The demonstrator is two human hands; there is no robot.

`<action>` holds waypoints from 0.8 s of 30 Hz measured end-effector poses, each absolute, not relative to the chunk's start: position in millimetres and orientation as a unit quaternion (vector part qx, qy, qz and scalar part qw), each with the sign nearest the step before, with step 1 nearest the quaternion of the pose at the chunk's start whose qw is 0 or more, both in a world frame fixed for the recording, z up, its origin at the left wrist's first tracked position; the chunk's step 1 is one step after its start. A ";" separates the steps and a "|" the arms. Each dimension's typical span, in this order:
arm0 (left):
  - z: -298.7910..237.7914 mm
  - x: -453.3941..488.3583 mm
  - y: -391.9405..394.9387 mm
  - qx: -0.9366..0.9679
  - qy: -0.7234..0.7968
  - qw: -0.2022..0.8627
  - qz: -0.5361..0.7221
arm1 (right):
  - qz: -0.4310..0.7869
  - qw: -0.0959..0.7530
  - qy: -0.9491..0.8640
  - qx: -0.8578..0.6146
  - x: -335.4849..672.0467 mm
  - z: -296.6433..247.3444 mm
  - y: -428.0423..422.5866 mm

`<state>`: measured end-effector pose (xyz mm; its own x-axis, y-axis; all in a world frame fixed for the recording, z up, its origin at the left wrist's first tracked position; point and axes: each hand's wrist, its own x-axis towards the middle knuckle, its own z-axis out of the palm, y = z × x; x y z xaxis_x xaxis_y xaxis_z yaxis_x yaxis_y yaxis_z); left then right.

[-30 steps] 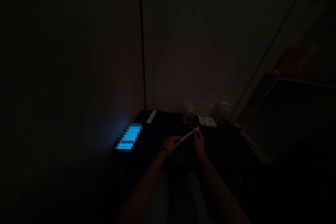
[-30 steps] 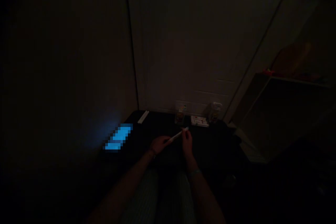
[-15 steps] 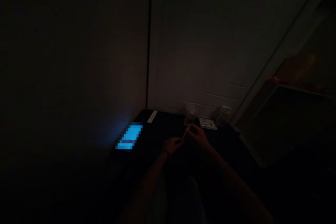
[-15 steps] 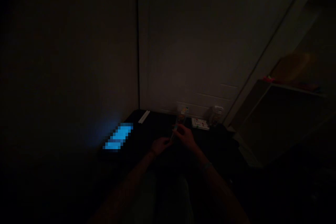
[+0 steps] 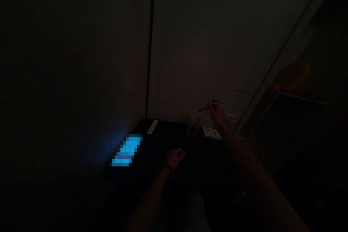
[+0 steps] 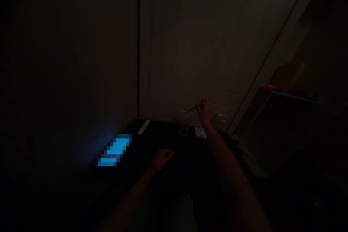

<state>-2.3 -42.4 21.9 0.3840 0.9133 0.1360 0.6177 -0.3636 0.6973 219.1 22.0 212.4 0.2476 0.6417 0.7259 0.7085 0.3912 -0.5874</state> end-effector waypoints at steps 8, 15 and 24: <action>19.3 -2.4 -41.4 0.779 0.503 0.264 0.265 | -0.097 0.423 -0.605 -0.668 209.3 188.2 45.2; 12.9 -1.2 -39.2 0.785 0.502 0.247 0.268 | -0.124 0.314 -0.618 -0.710 200.3 153.5 57.4; 20.7 -1.5 -44.3 0.777 0.511 0.253 0.265 | -0.194 0.346 -0.643 -0.655 198.8 142.1 51.8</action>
<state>-1.5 -44.3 20.7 0.3366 0.9292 0.1525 0.6609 -0.3485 0.6647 198.8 51.8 142.1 0.0973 0.7080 0.6995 0.9769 0.0663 -0.2030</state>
